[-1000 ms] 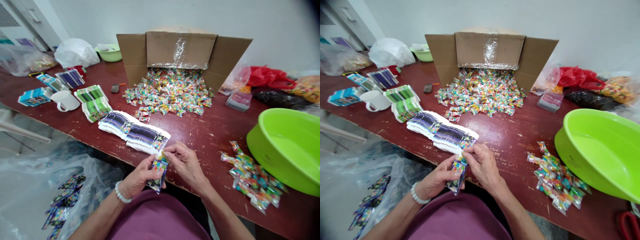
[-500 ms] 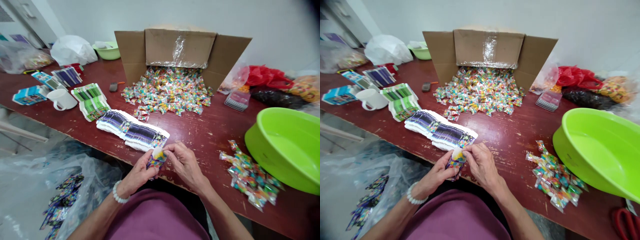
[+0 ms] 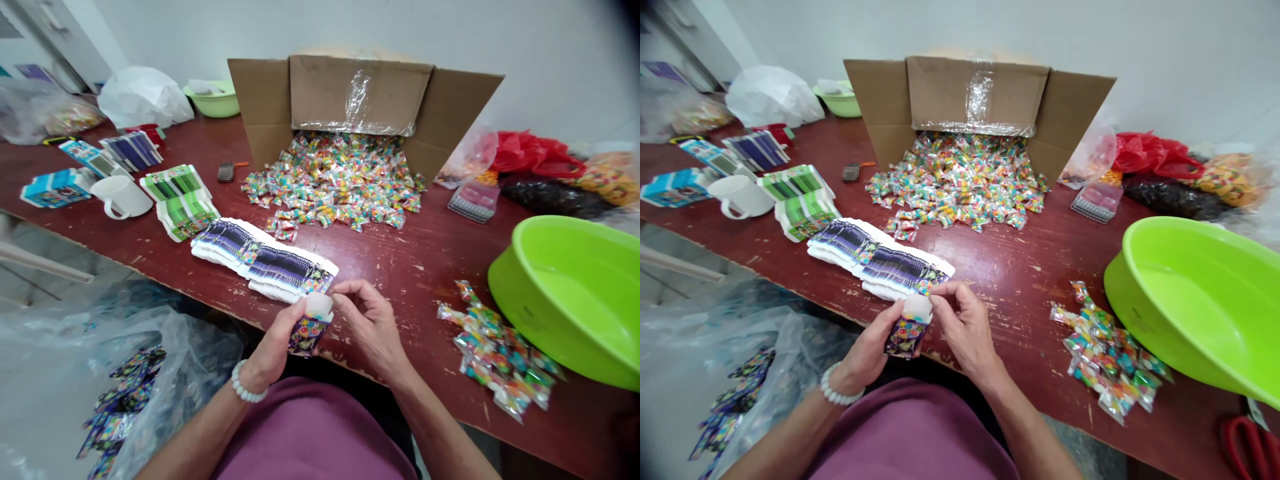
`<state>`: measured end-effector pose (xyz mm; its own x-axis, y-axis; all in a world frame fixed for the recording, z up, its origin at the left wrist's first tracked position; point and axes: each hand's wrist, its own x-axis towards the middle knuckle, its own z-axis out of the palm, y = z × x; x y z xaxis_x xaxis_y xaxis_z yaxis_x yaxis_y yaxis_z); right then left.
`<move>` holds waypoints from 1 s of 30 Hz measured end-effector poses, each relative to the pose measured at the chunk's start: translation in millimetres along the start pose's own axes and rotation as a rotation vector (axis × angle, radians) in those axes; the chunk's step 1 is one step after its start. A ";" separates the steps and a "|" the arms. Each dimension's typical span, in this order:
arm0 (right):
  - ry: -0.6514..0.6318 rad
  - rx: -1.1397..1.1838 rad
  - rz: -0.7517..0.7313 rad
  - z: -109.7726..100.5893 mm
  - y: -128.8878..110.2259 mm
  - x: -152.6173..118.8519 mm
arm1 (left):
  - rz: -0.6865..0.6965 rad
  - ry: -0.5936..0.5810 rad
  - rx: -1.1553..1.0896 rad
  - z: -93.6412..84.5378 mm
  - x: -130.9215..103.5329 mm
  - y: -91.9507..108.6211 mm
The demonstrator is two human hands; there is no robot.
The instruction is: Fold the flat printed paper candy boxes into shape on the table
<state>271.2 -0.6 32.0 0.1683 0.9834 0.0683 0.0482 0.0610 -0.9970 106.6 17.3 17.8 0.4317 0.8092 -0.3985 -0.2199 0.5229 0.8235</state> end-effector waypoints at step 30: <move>-0.149 0.238 0.238 14.7 3.2 2.5 | -0.068 0.066 -0.045 10.2 0.7 -2.1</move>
<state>257.3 4.6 28.4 0.0016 0.9879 -0.1551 -0.2081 -0.1514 -0.9663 116.3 14.1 19.9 0.3882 0.7868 -0.4799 -0.2318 0.5873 0.7755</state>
